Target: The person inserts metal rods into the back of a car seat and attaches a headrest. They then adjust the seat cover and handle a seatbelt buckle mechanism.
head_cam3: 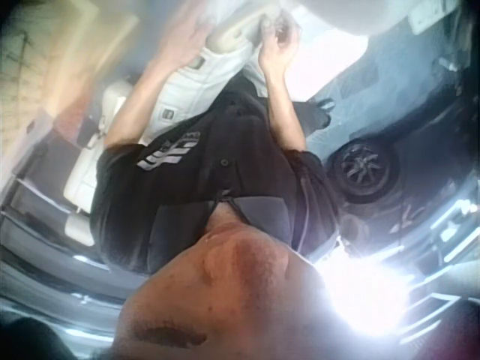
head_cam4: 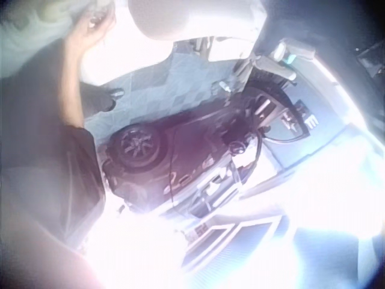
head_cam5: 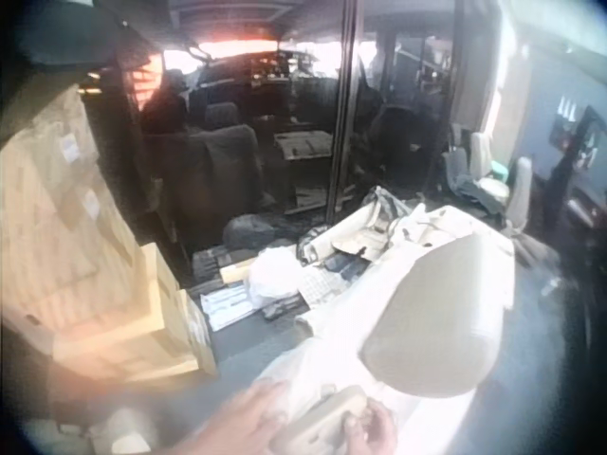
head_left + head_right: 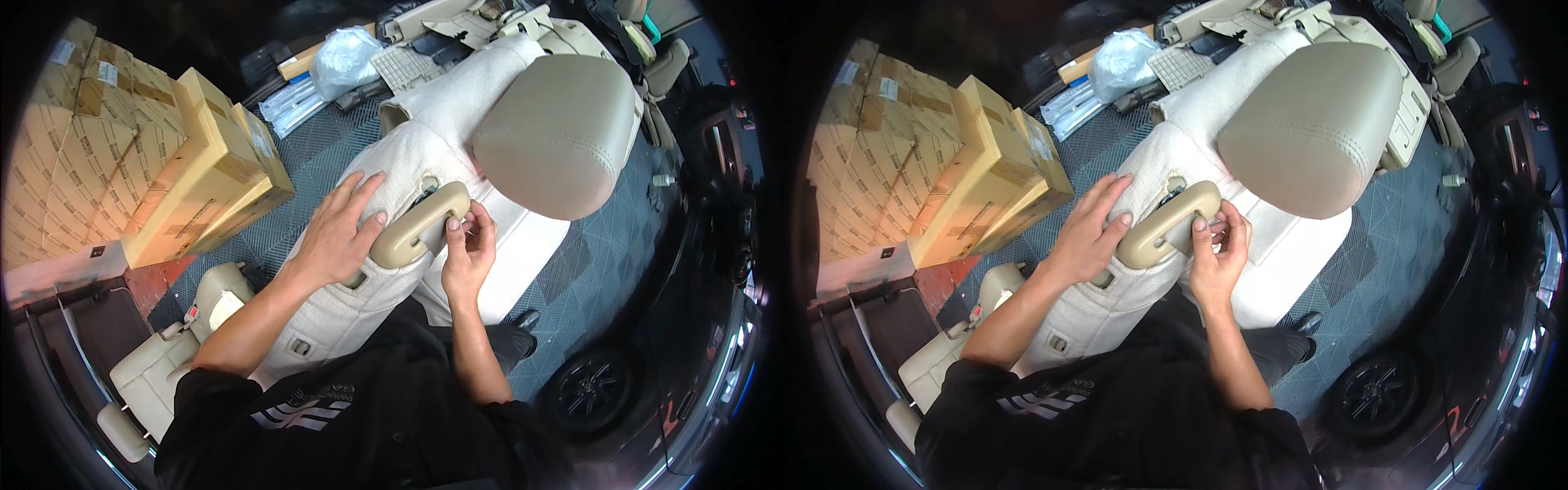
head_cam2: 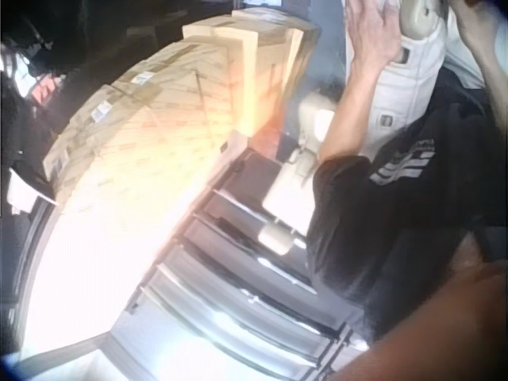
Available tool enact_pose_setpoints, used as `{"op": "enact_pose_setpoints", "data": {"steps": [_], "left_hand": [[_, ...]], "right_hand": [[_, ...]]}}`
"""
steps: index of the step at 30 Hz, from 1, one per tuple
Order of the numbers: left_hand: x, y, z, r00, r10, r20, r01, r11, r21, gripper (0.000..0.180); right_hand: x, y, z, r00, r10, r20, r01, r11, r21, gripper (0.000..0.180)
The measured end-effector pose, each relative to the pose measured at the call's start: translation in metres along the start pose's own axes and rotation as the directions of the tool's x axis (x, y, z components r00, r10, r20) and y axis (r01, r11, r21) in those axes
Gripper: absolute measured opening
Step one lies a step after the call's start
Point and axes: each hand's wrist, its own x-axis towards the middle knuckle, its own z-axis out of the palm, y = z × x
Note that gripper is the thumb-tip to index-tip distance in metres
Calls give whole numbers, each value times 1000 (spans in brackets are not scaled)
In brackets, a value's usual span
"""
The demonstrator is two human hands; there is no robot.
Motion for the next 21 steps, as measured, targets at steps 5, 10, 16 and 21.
{"op": "enact_pose_setpoints", "data": {"steps": [5, 10, 16, 21], "left_hand": [[-2, 0, 0, 999, 22, -44, -25, 997, -73, 56], [-15, 12, -5, 957, 286, -58, -277, 952, 130, 70], [-21, 28, 0, 968, 227, -106, -211, 967, 144, 86], [-18, 19, -12, 965, 259, -29, -254, 960, 121, 84]], "right_hand": [[14, -2, 4, 994, -105, 25, 106, 992, -62, 39], [26, -17, 11, 943, -330, 40, 332, 937, -109, 24], [37, -30, 8, 942, -274, 193, 319, 908, -272, 30], [47, -28, 12, 876, -388, 288, 478, 780, -403, 34]]}}
